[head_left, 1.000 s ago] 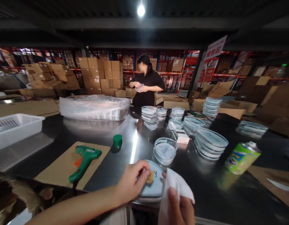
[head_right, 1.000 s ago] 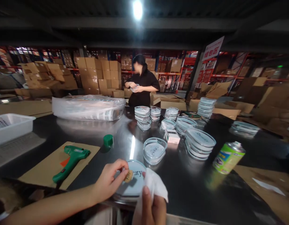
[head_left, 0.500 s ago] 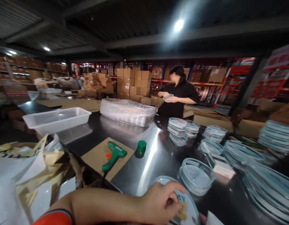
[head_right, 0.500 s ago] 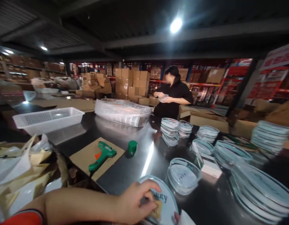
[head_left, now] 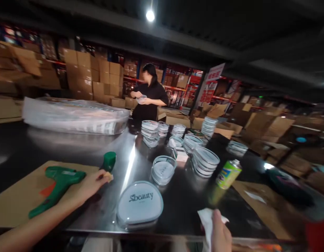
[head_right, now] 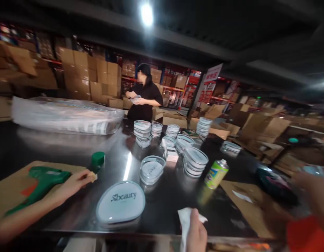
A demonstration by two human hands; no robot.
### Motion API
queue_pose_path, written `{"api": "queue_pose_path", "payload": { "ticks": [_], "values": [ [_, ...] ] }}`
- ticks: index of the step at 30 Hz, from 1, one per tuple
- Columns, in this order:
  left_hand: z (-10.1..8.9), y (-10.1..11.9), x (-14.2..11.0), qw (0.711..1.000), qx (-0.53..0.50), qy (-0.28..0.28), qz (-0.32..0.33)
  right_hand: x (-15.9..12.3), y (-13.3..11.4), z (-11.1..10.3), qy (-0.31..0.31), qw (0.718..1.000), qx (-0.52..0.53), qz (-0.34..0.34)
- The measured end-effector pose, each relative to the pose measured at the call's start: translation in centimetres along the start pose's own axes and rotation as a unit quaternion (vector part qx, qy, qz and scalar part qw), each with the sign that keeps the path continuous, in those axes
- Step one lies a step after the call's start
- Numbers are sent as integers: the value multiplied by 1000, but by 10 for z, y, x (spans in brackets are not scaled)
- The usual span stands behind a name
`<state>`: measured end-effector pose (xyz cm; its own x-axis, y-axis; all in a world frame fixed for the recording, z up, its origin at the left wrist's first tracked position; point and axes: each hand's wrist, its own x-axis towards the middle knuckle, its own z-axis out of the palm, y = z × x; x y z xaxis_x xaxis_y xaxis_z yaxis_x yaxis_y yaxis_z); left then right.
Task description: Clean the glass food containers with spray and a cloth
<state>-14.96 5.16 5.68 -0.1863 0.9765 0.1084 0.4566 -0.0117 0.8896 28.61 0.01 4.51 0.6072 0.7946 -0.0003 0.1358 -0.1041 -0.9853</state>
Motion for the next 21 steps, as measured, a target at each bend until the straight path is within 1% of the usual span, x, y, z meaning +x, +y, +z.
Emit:
{"api": "queue_pose_path", "payload": {
  "ticks": [2,4,6,8,12,14,16,18,19,20,21],
  "values": [
    [5,-7,10,998,56,-21,28,15,-1,-6,31,999,-18,-22],
    [13,-11,17,994,102,-23,40,35,-3,-16,69,993,-82,-41],
    [20,-14,21,986,158,-18,42,57,-5,-29,110,982,-147,-37],
    [27,-21,24,975,216,-12,49,79,-7,-43,145,971,-190,-32],
    [36,-33,21,946,306,3,112,120,-16,-71,181,962,-206,-19],
    [41,-33,16,929,351,12,119,139,-26,-80,203,956,-212,-2],
    [46,-30,12,917,384,26,101,158,-39,-84,210,951,-225,15],
    [49,-28,11,915,390,53,94,178,-50,-83,190,954,-231,25],
    [50,-29,11,916,382,68,100,188,-55,-81,177,958,-226,12],
    [50,-31,11,918,373,83,107,196,-58,-77,171,962,-212,-19],
    [51,-35,12,920,361,99,116,204,-60,-73,169,965,-188,-65]
  ]
}}
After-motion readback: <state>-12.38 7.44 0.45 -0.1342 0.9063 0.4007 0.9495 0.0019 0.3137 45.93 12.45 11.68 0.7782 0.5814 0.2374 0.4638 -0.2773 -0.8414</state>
